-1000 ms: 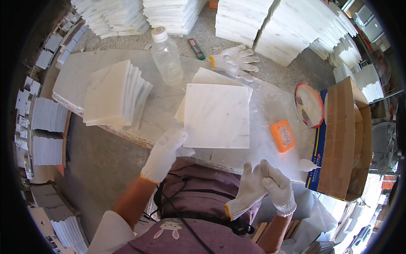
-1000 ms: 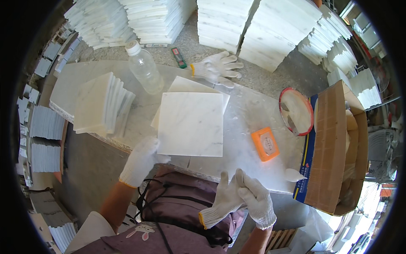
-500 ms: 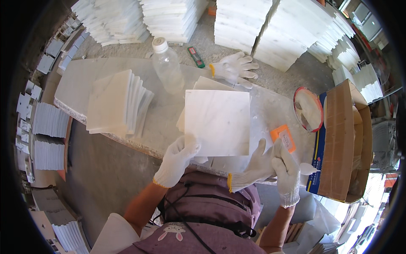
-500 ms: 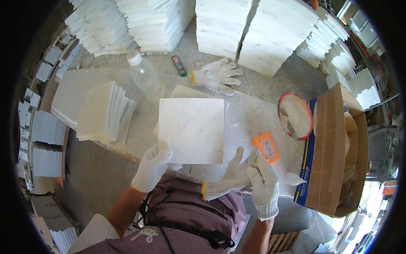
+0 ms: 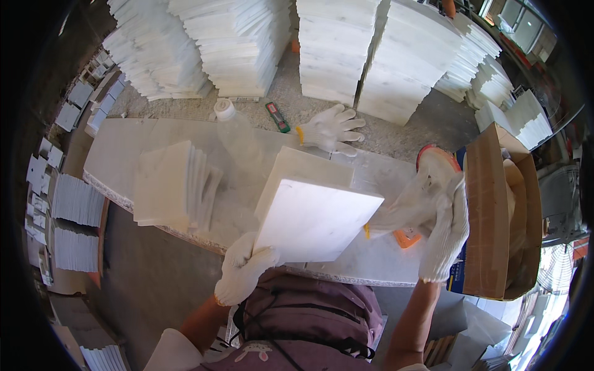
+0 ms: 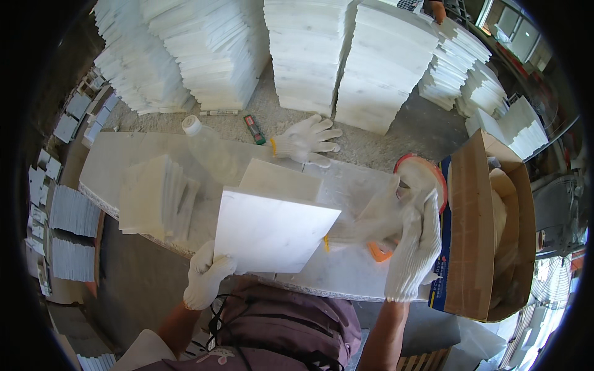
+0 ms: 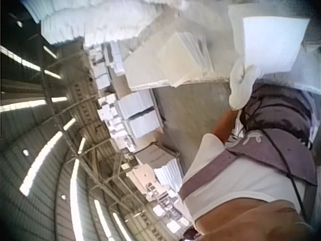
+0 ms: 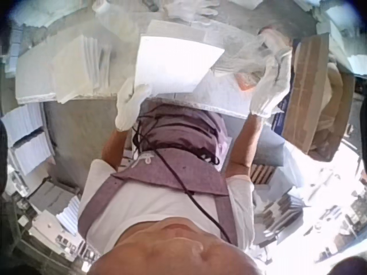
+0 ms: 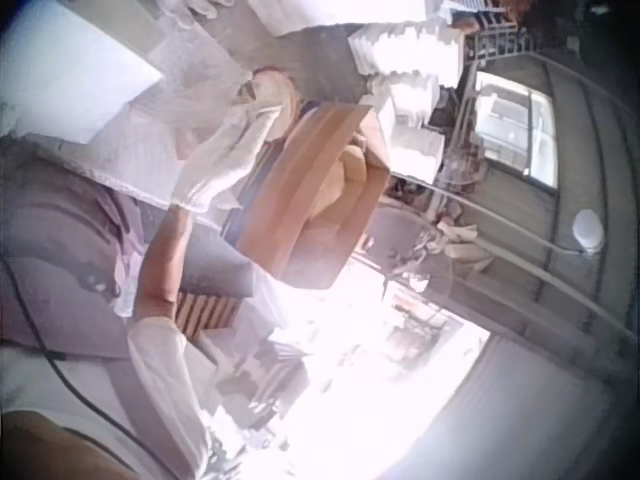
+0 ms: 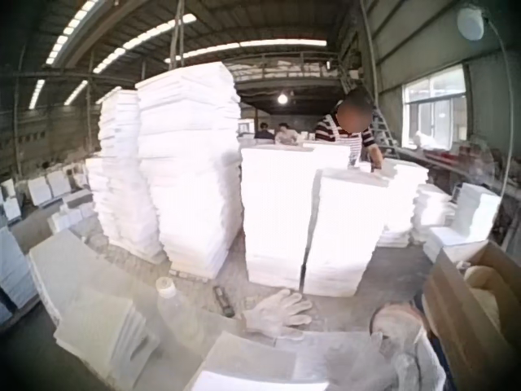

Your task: The person applies adhesive to the edges of white rectangular tiles using a small bottle and a metal spreader. They handle each tile individually, apply the adhesive, spread it along the edges, and place the tile into a cardboard box. The process is repeated for multiple tiles.

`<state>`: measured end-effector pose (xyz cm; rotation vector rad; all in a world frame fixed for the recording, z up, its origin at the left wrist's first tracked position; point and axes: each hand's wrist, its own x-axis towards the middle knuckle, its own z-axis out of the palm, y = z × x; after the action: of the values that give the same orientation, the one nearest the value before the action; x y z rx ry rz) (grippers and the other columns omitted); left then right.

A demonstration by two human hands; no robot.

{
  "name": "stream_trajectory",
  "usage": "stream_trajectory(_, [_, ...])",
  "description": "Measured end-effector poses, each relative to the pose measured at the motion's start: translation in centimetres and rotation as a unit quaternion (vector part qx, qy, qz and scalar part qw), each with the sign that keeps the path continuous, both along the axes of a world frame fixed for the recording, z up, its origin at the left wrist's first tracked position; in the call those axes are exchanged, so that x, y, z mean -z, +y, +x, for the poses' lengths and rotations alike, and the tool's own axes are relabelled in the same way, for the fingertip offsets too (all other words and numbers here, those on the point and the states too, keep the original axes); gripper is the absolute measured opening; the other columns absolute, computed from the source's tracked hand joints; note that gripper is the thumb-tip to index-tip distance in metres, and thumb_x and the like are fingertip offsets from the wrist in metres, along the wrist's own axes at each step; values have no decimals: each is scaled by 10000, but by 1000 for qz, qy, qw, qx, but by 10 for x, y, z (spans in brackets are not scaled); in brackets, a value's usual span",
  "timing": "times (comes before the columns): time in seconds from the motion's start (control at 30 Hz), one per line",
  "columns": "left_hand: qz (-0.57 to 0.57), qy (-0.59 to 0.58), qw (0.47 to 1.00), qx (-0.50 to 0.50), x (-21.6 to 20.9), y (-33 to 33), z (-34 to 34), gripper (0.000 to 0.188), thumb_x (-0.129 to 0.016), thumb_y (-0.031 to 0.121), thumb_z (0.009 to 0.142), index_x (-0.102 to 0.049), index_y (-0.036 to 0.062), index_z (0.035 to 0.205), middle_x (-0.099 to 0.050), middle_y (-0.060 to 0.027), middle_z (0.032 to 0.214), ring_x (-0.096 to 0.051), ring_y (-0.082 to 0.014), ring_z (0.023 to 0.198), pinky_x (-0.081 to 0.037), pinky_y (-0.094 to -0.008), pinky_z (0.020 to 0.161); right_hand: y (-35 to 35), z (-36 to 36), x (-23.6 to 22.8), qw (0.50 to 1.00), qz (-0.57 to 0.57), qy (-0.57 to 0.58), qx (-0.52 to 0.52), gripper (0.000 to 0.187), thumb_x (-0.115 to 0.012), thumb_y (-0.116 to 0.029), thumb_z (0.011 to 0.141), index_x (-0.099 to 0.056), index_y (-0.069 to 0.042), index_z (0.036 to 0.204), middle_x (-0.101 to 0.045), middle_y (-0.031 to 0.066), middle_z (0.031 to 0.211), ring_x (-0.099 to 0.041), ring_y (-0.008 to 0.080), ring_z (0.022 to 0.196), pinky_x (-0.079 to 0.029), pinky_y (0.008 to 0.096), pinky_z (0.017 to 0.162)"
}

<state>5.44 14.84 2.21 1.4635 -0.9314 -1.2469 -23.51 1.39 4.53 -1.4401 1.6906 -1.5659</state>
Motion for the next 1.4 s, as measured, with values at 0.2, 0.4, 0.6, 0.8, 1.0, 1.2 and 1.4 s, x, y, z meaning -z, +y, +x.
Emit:
stream_trajectory(0.2, [-32,64,997,21,3,7,-11,160,-584,45,940,-583,-12,1090,-636,-43,923,-581,-91,841,-491,-246,764,-71,14,19,986,-96,135,5,528,-577,-221,992,-433,7,1446,-575,214,1349,-610,300,1169,-480,364,966])
stream_trajectory(0.4, [17,74,994,73,9,9,-19,155,-585,47,944,-579,-21,1082,-625,-47,901,-580,-92,824,-485,-247,750,16,5,19,942,107,-147,-282,704,-659,-302,949,-339,-33,1515,-563,168,1372,-613,229,1137,-498,346,932])
stream_trajectory(0.6, [73,121,970,199,22,-12,-53,156,-612,81,957,-587,-15,1078,-611,-23,874,-566,-91,806,-481,-243,747,87,-41,42,904,299,-215,-220,579,-727,-228,888,-527,36,1363,-687,101,1104,-622,104,911,-509,257,815])
stream_trajectory(0.8, [-260,-278,899,219,47,-30,-89,344,-769,105,832,-606,-22,1107,-660,-121,927,-648,-261,847,-524,-345,775,131,-56,36,969,164,-184,-26,314,-654,-123,887,-637,49,1149,-685,98,1014,-619,148,921,-502,304,850])
stream_trajectory(1.0, [-475,-315,797,199,6,-55,-116,291,-843,192,732,-615,37,824,-666,-122,932,-646,-339,791,-532,-422,697,141,-46,49,968,121,-207,73,314,-657,-91,889,-626,56,1164,-662,119,1081,-610,157,951,-495,309,878])
stream_trajectory(1.2, [-305,-246,910,132,13,-80,-137,358,-789,81,799,-629,5,1111,-664,-151,1100,-661,-312,986,-522,-408,862,138,-31,49,972,115,-185,86,313,-624,-133,924,-607,37,1186,-661,101,1083,-591,138,983,-470,319,918])
stream_trajectory(1.4, [-155,-201,910,327,-5,-115,-138,501,-743,174,872,-567,32,1318,-650,-173,1202,-626,-264,1118,-472,-340,962,128,-21,59,977,86,-172,94,343,-720,-138,875,-637,30,1162,-674,162,1105,-640,188,978,-517,328,876])
